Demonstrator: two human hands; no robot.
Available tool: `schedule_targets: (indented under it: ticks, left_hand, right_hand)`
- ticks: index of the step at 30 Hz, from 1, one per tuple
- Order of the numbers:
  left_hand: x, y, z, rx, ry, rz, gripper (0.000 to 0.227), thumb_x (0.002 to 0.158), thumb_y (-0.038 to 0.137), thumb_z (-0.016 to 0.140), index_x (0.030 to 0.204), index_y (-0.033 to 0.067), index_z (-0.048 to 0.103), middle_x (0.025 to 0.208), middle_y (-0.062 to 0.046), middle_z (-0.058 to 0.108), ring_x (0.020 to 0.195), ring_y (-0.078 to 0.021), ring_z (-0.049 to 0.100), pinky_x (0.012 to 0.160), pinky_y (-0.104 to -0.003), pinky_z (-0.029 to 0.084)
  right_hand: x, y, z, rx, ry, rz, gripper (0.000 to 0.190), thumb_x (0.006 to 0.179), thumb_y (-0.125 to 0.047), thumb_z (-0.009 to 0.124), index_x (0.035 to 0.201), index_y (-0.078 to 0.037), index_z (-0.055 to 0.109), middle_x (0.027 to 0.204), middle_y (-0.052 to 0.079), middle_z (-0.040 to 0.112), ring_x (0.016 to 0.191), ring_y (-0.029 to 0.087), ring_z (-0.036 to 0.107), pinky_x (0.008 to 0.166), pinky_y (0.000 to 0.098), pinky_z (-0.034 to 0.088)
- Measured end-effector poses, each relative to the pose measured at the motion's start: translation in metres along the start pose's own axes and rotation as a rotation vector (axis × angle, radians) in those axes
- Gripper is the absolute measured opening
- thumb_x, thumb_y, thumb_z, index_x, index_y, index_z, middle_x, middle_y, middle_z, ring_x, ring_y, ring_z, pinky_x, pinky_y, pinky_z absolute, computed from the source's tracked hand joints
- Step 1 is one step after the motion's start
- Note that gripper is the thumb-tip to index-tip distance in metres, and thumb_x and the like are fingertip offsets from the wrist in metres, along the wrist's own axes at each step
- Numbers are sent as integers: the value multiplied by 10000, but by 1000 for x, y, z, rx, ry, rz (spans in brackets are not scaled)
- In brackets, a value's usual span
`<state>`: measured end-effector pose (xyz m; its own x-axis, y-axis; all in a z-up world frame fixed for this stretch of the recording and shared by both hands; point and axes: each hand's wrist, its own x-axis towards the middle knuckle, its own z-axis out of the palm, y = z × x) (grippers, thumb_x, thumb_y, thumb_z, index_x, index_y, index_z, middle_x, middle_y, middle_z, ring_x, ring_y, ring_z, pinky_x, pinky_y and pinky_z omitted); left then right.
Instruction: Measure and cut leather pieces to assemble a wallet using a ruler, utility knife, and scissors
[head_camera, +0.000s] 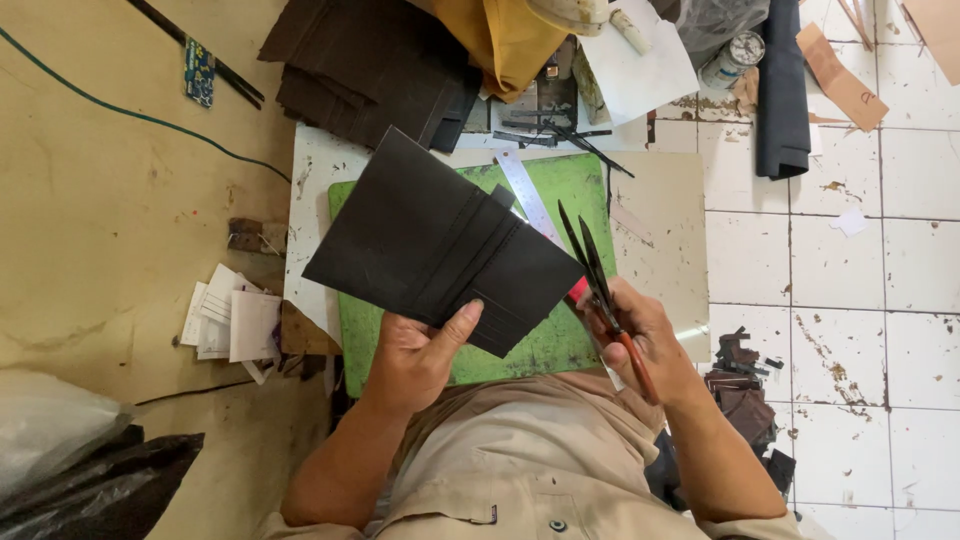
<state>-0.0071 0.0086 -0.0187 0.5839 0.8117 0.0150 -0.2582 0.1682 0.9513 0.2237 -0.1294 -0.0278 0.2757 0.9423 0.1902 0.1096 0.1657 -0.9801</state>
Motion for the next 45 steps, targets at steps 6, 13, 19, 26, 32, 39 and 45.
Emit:
schedule_targets:
  ticks: [6,13,19,26,32,39,45]
  left_hand:
    - [6,12,-2,-3,-16,-30,327,910,-82,646,1233,-126,664,1102,-229,755,1023,-219,679,851,-454,637]
    - [11,20,13,-2,-45,-64,357,884,-69,695,1239,-99,675,1075,-198,758,1023,-198,673,876,-432,626]
    - [28,6,11,-115,139,100,282,1035,66,548,1249,-86,650,1089,-215,744,1034,-228,692,910,-457,625]
    - [17,36,18,120,-216,50,384,934,-17,683,1309,-23,604,1237,-190,716,1138,-188,600,1024,-481,521]
    - [13,31,14,38,-284,2,371,925,-54,666,1292,-41,610,1236,-204,723,1123,-199,626,1010,-485,532]
    - [13,31,15,23,-296,-35,400,925,-58,661,1319,-34,597,1252,-208,715,1136,-202,625,1023,-489,524]
    - [13,30,12,12,-310,-33,392,938,-46,649,1325,-40,589,1257,-209,710,1132,-202,618,1017,-486,529]
  right_hand:
    - [-7,15,-6,178,114,12,834,867,-759,518,1059,49,602,688,41,490,471,91,522,441,208,469]
    - [11,5,15,327,229,-102,567,973,-405,640,1209,93,508,780,162,605,546,159,640,512,270,556]
    - [3,11,36,255,258,-6,321,902,25,698,1169,87,531,741,176,633,512,187,634,480,297,546]
    - [0,27,27,152,163,-44,767,964,-607,458,1371,43,473,1054,164,556,812,172,545,702,345,509]
    - [-5,26,28,29,58,-14,892,957,-660,374,1614,-67,270,1539,167,417,1310,215,426,1058,466,439]
    - [-1,-5,31,-70,49,-49,869,977,-634,352,1624,-65,236,1582,184,398,1361,237,421,1072,469,436]
    - [-3,3,27,-44,47,-46,935,940,-673,406,1617,-48,250,1511,173,483,1269,218,510,1017,455,481]
